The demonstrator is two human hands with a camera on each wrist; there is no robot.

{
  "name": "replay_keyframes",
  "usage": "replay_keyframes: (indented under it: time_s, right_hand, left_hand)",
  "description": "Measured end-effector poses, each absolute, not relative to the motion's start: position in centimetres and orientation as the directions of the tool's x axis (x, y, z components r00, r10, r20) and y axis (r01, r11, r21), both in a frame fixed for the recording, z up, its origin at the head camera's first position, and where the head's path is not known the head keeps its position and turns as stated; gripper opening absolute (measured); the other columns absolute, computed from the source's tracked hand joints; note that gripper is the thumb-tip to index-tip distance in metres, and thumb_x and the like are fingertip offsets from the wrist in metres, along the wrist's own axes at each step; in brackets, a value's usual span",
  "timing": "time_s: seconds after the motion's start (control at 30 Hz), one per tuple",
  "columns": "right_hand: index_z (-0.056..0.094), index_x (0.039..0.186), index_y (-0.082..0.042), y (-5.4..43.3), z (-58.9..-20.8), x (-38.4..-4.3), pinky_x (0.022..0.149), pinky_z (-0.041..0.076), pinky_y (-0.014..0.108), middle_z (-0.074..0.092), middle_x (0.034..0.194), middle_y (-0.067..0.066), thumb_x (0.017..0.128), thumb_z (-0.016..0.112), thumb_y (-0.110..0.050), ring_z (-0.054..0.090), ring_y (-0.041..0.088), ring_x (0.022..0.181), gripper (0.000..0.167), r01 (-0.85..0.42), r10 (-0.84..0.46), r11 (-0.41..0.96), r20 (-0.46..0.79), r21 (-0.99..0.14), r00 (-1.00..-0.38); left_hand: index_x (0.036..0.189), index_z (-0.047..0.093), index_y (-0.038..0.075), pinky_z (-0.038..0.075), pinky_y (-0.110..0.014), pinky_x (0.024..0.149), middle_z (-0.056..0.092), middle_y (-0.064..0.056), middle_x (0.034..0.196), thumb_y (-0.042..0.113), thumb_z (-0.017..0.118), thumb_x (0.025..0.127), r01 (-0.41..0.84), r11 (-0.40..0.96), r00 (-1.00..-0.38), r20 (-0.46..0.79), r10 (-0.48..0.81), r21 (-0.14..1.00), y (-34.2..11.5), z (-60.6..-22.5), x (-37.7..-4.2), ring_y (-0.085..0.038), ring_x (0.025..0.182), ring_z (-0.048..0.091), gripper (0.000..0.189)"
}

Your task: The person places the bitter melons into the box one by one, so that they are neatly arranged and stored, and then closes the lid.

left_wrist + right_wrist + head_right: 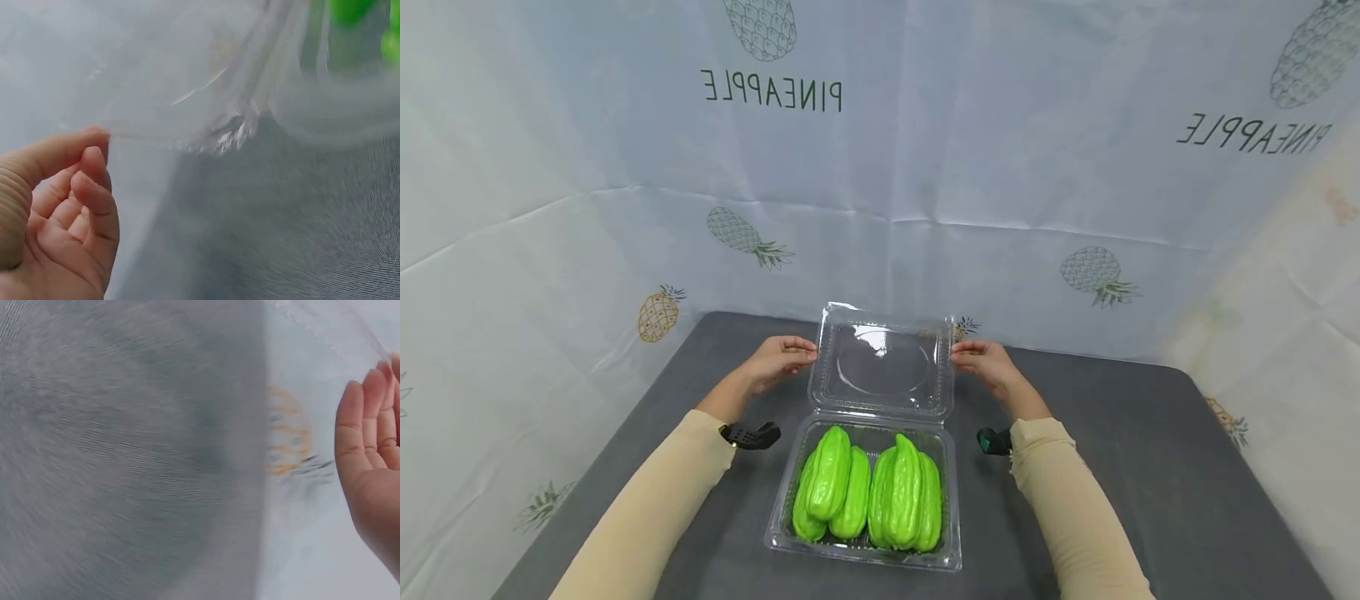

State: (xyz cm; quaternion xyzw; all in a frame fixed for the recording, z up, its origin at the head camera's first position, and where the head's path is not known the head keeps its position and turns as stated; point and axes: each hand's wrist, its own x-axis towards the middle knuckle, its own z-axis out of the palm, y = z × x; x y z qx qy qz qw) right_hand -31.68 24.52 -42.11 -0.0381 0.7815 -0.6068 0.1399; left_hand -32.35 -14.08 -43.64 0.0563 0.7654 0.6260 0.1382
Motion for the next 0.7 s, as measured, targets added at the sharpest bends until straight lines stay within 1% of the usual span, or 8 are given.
replay_keyframes:
  time_s: [0.07,0.17,0.23,0.33,0.43,0.57,0.63,0.7]
  right_hand:
    - [0.055,0.112,-0.001,24.6,-40.7,-30.6,0.094,0.045,0.033,0.059,0.092,-0.013,0.088,0.061,-0.019,0.058,0.001,0.088,0.031,0.052,-0.235,0.283,-0.122,-0.958,-0.964]
    - [0.057,0.107,-0.001,24.6,-39.1,-28.1,0.083,0.047,0.022,0.060,0.092,-0.013,0.087,0.063,-0.018,0.058,0.003,0.088,0.027,-0.053,-0.252,0.308,-0.027,-0.950,-0.967]
    - [0.058,0.102,0.001,24.7,-38.4,-26.1,0.080,0.049,0.021,0.061,0.092,-0.013,0.086,0.063,-0.015,0.059,0.004,0.087,0.022,-0.149,-0.277,0.315,0.060,-0.937,-0.959]
    - [0.060,0.095,0.005,24.7,-38.2,-22.8,0.074,0.052,0.021,0.064,0.092,-0.010,0.085,0.062,-0.005,0.062,0.007,0.084,0.014,-0.314,-0.340,0.291,0.209,-0.904,-0.917]
    - [0.061,0.088,0.003,24.6,-38.9,-19.6,0.073,0.052,0.020,0.063,0.094,-0.011,0.083,0.060,0.005,0.062,0.004,0.086,0.006,-0.462,-0.388,0.284,0.340,-0.840,-0.857]
    - [0.063,0.084,-0.006,24.2,-40.9,-16.0,0.076,0.049,0.016,0.059,0.097,-0.015,0.078,0.062,0.012,0.056,-0.003,0.091,0.019,-0.556,-0.397,0.324,0.423,-0.765,-0.814]
    - [0.063,0.084,-0.010,24.1,-42.1,-14.7,0.077,0.049,0.016,0.058,0.099,-0.012,0.077,0.063,0.011,0.055,-0.004,0.093,0.022,-0.563,-0.397,0.339,0.428,-0.754,-0.812]
    - [0.064,0.085,-0.012,23.9,-43.3,-13.6,0.076,0.050,0.017,0.058,0.099,-0.007,0.076,0.064,0.011,0.055,-0.003,0.093,0.024,-0.560,-0.398,0.338,0.424,-0.757,-0.813]
  left_hand:
    - [0.104,0.061,-0.004,0.047,-0.026,0.061,0.065,0.004,0.081,0.010,0.065,0.084,0.011,0.242,-0.958,-0.060,0.281,0.970,-14.2,-42.4,-31.6,-0.013,0.069,0.057,0.025]
    - [0.097,0.062,-0.004,0.046,-0.026,0.059,0.064,-0.004,0.083,0.009,0.065,0.084,0.162,0.320,-0.949,0.058,0.310,0.934,-14.4,-40.7,-29.6,-0.016,0.069,0.057,0.019]
    - [0.093,0.062,-0.001,0.045,-0.025,0.058,0.064,-0.008,0.084,0.009,0.066,0.083,0.244,0.363,-0.937,0.123,0.327,0.899,-14.6,-39.9,-27.9,-0.016,0.068,0.056,0.014]
    - [0.088,0.064,0.006,0.047,-0.025,0.060,0.065,-0.007,0.082,0.010,0.067,0.082,0.345,0.430,-0.919,0.206,0.337,0.834,-14.8,-39.5,-25.0,-0.016,0.070,0.058,0.008]
    - [0.083,0.065,0.008,0.048,-0.024,0.061,0.065,-0.004,0.080,0.007,0.069,0.080,0.445,0.447,-0.884,0.300,0.359,0.776,-15.0,-40.0,-22.3,-0.010,0.069,0.057,0.005]
    - [0.077,0.064,0.009,0.048,-0.022,0.061,0.066,-0.003,0.081,-0.003,0.069,0.076,0.598,0.427,-0.795,0.438,0.418,0.678,-15.1,-41.7,-19.4,-0.004,0.069,0.056,0.012]
    - [0.075,0.063,0.010,0.049,-0.022,0.061,0.066,-0.003,0.082,-0.006,0.069,0.073,0.653,0.419,-0.754,0.486,0.442,0.631,-15.1,-42.7,-18.4,-0.005,0.070,0.057,0.017]
    - [0.074,0.061,0.011,0.049,-0.021,0.061,0.066,-0.002,0.084,-0.007,0.070,0.071,0.670,0.429,-0.740,0.505,0.444,0.606,-15.1,-43.7,-17.4,-0.007,0.072,0.058,0.021]
